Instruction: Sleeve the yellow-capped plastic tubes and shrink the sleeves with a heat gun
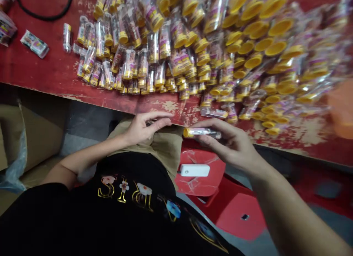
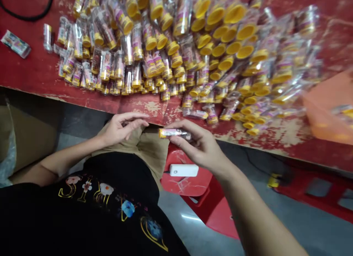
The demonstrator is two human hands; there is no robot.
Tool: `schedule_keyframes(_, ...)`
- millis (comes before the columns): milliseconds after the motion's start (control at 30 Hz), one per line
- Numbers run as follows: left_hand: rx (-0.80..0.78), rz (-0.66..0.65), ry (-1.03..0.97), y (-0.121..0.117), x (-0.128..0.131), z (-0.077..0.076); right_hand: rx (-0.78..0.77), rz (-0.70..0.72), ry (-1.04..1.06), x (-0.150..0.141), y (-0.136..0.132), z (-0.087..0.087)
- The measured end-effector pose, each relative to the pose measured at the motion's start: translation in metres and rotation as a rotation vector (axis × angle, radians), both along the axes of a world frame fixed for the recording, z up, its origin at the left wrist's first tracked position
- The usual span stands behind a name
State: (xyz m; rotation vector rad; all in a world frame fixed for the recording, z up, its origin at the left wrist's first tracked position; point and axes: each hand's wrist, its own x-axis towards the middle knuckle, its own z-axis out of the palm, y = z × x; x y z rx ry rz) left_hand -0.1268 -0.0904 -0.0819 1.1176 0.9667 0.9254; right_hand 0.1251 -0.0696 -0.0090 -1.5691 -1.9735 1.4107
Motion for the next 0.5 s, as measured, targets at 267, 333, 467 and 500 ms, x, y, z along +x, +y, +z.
schedule_keyframes(267,-0.09,-0.041,-0.073,-0.028,0.038,0.037,-0.029,-0.109,0.333,0.004,-0.029,0.0)
schedule_keyframes(333,-0.064,-0.044,-0.034,-0.029,0.039,0.043,-0.033,-0.147,0.378,0.006,-0.035,-0.002)
schedule_keyframes(467,0.085,-0.112,0.108,-0.027,0.038,0.059,-0.22,-0.282,0.55,0.013,-0.049,-0.006)
schedule_keyframes(500,0.108,-0.149,0.136,-0.026,0.038,0.063,-0.281,-0.308,0.601,0.014,-0.053,-0.008)
